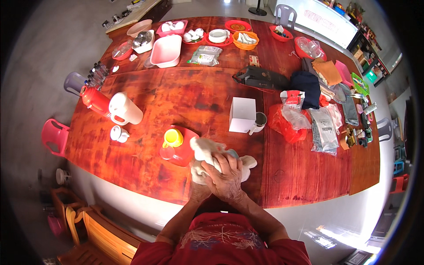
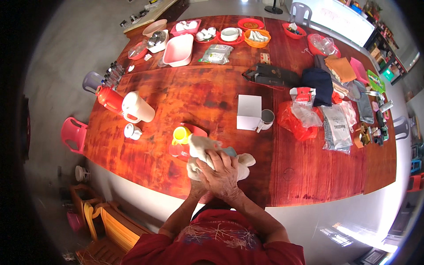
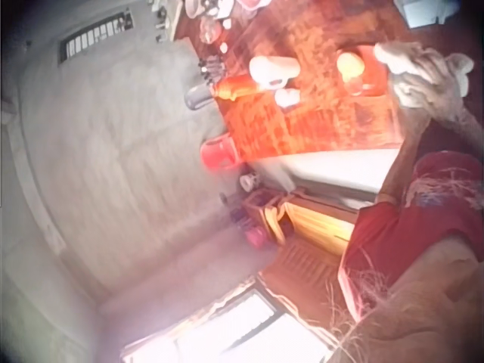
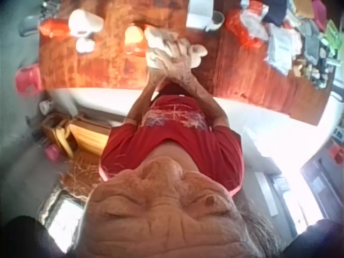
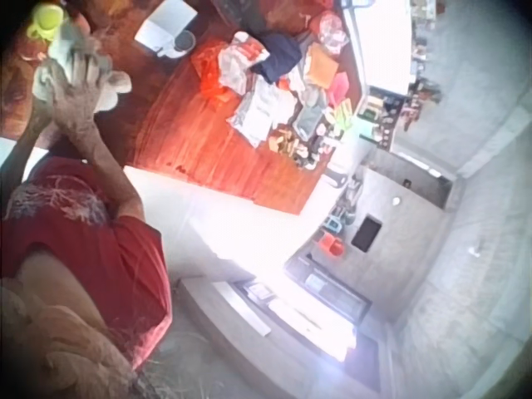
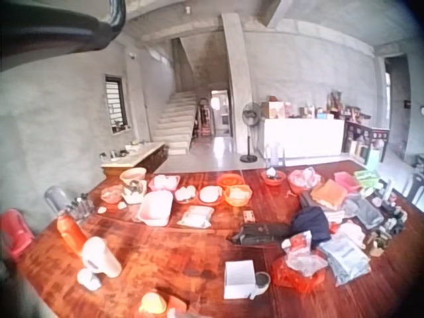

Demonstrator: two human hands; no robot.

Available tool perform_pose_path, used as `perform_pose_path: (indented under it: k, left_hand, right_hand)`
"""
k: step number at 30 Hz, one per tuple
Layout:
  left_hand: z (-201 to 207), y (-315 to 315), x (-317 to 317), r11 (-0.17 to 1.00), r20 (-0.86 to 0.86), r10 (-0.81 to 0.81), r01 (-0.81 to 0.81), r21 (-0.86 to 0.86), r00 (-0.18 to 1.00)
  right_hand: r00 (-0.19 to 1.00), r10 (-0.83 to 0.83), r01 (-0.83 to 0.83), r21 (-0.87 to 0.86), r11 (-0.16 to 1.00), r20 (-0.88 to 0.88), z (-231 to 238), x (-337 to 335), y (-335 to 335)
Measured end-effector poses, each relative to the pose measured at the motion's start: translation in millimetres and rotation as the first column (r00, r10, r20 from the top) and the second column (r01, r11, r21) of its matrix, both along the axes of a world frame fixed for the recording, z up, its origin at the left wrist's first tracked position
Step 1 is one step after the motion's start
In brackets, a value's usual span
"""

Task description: The person dries multiple kitchen items with a cloth on a wooden table. They wipe a blue mug, a clear glass, a yellow mug, a red plate, a black plate, a white pitcher, and a white bowl, placing each item back on the table after drying.

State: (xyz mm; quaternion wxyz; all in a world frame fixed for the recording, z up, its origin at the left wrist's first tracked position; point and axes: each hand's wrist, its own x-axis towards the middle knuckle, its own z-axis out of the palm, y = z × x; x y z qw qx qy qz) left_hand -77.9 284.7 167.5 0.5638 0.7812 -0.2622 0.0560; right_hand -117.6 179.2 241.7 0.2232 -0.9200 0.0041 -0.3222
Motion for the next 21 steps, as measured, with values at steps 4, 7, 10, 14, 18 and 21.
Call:
perform_pose_path:
  k: [4,7,10,14,18,21]
  left_hand:
    - [36.0,2.4,-21.7,0.979,-0.315,-0.14,0.084,-0.187,0.939]
    - [60.1,-8.9,-35.6,0.984,-0.082,-0.179,0.179,-0.011,0.98]
    - [63.8,-18.9,-47.8,0.978,-0.077,-0.208,0.21,0.01,0.975]
    - [66.7,-29.7,-63.0,0.991,-0.201,-0.13,0.13,-0.012,0.971]
    - [71.4,-34.2,-69.0,0.998,-0.124,-0.057,0.057,-0.004,0.991]
    - [77.9,-35.3,-80.7,0.929,-0.312,-0.275,0.168,-0.33,0.909]
  right_hand:
    - [0.949,0.147,-0.085,0.225,0.971,-0.278,20.9,-0.2,-32.9]
    - [0.799,0.314,-0.061,0.45,0.891,-0.513,-3.5,2.6,-79.3]
    - [0.769,0.594,-0.4,0.547,0.736,-0.238,-11.7,-1.8,-109.0]
    - [0.694,0.299,-0.077,0.345,0.936,-0.655,16.8,-30.4,-104.5]
    - [0.965,0.241,-0.221,0.168,0.961,-0.105,29.3,-77.9,-79.3]
    - [0.957,0.288,-0.287,-0.027,0.958,0.035,45.6,-98.0,-65.8]
